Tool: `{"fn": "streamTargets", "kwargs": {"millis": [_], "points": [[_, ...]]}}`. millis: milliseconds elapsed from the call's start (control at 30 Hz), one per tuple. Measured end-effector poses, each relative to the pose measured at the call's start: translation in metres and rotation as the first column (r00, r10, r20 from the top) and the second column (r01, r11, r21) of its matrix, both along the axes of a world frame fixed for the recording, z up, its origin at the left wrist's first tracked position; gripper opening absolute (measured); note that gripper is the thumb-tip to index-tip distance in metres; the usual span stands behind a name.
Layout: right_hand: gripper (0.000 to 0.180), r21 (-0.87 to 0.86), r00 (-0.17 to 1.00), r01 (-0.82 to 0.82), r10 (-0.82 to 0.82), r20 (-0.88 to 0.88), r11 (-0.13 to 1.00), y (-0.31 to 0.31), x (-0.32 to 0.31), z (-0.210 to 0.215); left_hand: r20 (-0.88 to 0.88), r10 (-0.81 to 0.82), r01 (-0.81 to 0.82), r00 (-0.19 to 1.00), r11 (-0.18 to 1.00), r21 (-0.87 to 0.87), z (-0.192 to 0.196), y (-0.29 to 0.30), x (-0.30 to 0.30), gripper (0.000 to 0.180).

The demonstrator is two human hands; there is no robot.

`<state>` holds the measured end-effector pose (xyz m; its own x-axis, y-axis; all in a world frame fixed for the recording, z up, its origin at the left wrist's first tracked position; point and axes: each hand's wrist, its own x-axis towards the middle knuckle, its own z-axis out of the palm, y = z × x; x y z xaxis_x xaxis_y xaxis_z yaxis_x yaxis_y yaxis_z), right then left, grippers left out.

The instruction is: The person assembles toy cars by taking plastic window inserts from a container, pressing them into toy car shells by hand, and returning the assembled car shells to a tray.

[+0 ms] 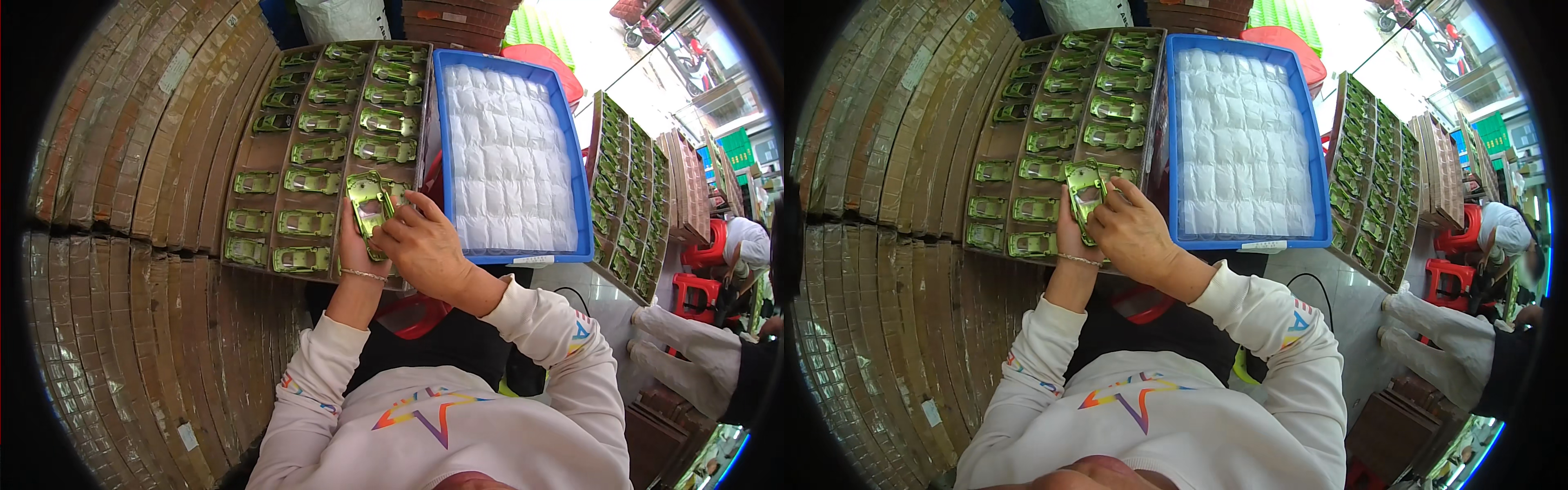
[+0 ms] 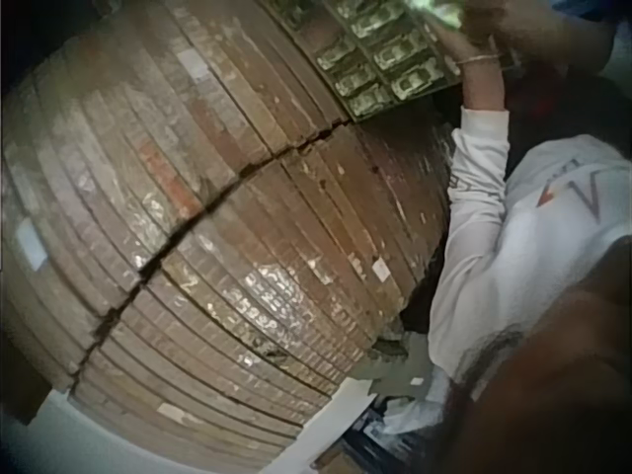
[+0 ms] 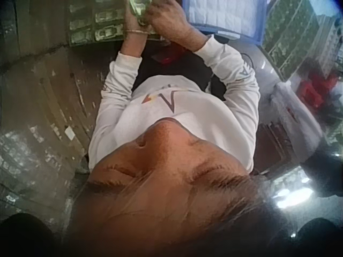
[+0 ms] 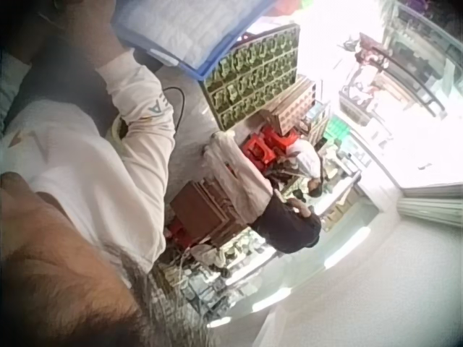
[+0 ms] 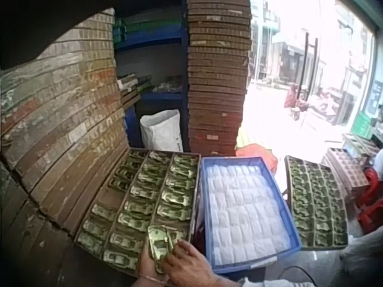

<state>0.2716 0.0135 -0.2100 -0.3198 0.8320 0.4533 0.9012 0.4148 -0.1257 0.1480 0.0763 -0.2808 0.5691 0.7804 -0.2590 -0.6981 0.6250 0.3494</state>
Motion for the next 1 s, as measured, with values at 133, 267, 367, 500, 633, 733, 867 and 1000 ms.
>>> {"fn": "streamTargets", "kwargs": {"millis": [133,267,367,500,633,733,867,1000], "points": [[0.017,-0.014,1.0,-0.009,0.009,-0.021,1.0,0.001,-0.002,-0.002,0.022,-0.011,0.011,1.0,1.0,0.006,-0.006,0.002,-0.004,0.053],[0.018,-0.029,0.998,-0.06,0.06,0.002,0.998,0.001,-0.002,-0.002,-0.056,-0.012,0.012,0.998,1.0,-0.011,-0.003,-0.001,-0.003,0.056],[0.019,0.035,0.997,-0.08,0.081,-0.016,0.996,-0.003,0.003,0.005,-0.052,0.0,-0.001,0.999,1.0,-0.017,0.0,0.001,0.002,0.058],[0.02,0.049,0.998,-0.056,0.057,-0.008,0.997,-0.003,0.006,0.005,-0.12,0.056,-0.069,0.991,0.992,-0.106,0.01,-0.001,0.01,0.059],[0.021,0.051,0.999,-0.036,0.035,0.004,0.998,-0.004,0.007,0.002,-0.155,0.058,-0.073,0.986,0.993,-0.092,0.01,-0.002,0.013,0.059],[0.022,0.032,0.999,-0.034,0.034,-0.001,0.999,-0.004,0.006,0.0,-0.18,0.066,-0.081,0.982,0.993,-0.081,0.006,-0.003,0.012,0.061],[0.022,0.023,1.0,0.004,-0.004,-0.016,1.0,-0.005,0.006,-0.002,-0.162,0.05,-0.066,0.985,0.993,-0.095,0.004,-0.002,0.014,0.062],[0.022,0.054,0.999,0.044,-0.043,-0.007,0.998,-0.008,0.01,0.002,-0.076,0.003,-0.003,0.997,1.0,0.001,-0.002,-0.002,0.014,0.057]]}}
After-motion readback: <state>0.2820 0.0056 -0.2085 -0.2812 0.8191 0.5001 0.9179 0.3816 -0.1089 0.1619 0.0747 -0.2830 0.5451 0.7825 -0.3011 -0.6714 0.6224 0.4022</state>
